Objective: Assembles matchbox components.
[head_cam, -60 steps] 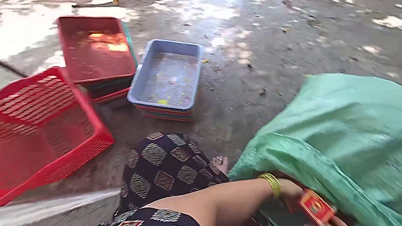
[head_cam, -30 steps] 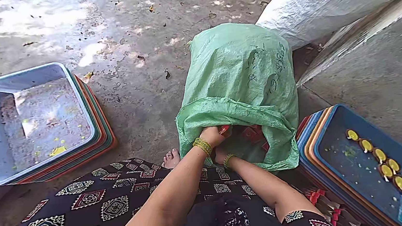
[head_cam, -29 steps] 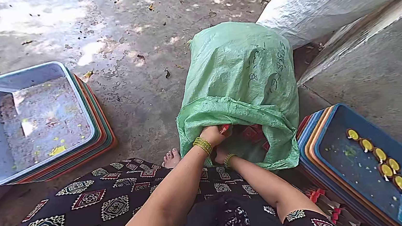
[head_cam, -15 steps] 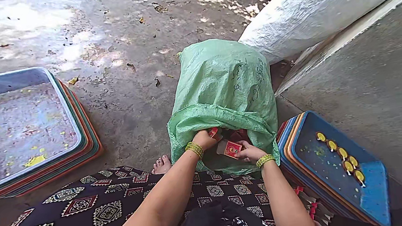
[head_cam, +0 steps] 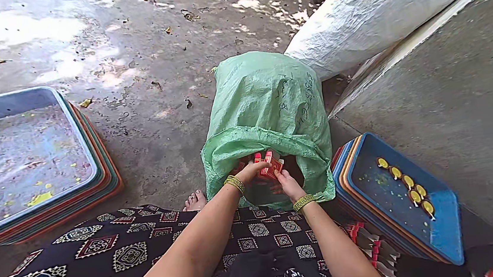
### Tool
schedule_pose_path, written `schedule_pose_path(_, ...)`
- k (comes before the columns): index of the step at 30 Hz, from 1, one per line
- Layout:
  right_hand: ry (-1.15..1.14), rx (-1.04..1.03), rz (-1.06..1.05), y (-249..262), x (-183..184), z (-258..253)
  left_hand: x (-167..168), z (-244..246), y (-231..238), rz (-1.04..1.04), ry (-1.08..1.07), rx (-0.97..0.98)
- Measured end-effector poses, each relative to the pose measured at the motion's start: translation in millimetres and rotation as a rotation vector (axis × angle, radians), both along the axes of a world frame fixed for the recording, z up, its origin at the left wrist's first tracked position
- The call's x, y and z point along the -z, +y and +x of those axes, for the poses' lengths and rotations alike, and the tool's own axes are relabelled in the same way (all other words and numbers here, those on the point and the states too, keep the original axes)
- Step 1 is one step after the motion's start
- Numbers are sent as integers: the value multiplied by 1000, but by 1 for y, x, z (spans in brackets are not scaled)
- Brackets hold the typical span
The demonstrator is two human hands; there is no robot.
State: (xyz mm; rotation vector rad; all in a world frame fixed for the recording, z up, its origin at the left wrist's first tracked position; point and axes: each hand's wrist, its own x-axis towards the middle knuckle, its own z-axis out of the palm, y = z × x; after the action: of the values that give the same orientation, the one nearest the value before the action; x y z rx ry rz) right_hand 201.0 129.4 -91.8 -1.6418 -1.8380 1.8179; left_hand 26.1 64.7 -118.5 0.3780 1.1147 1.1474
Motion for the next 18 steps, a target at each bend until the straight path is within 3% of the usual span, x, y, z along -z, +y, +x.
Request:
schedule_pose_path(4, 11, -185, -70, 10, 15, -19, 1, -23, 8, -71, 452, -82)
schedule_pose_path(7, -229, -280, -126, 22, 51, -35, -4, -36, 8, -79, 706, -58)
schedule_pose_path(10, -535, -436, -72, 20, 97, -61, -3, -38, 10, -53, 724, -70)
schedule_pose_path(12, -620, -545, -40, 7, 115, -78, 1, -38, 12, -30, 715, -75)
schedule_pose_path(15, -676, -770, 99, -14, 118, -101, 0, -40, 11, -28, 717, -47)
schedule_pose_path(18, -690, -746, 145, -11, 123, -101, -2, -42, 10, -29, 720, -28)
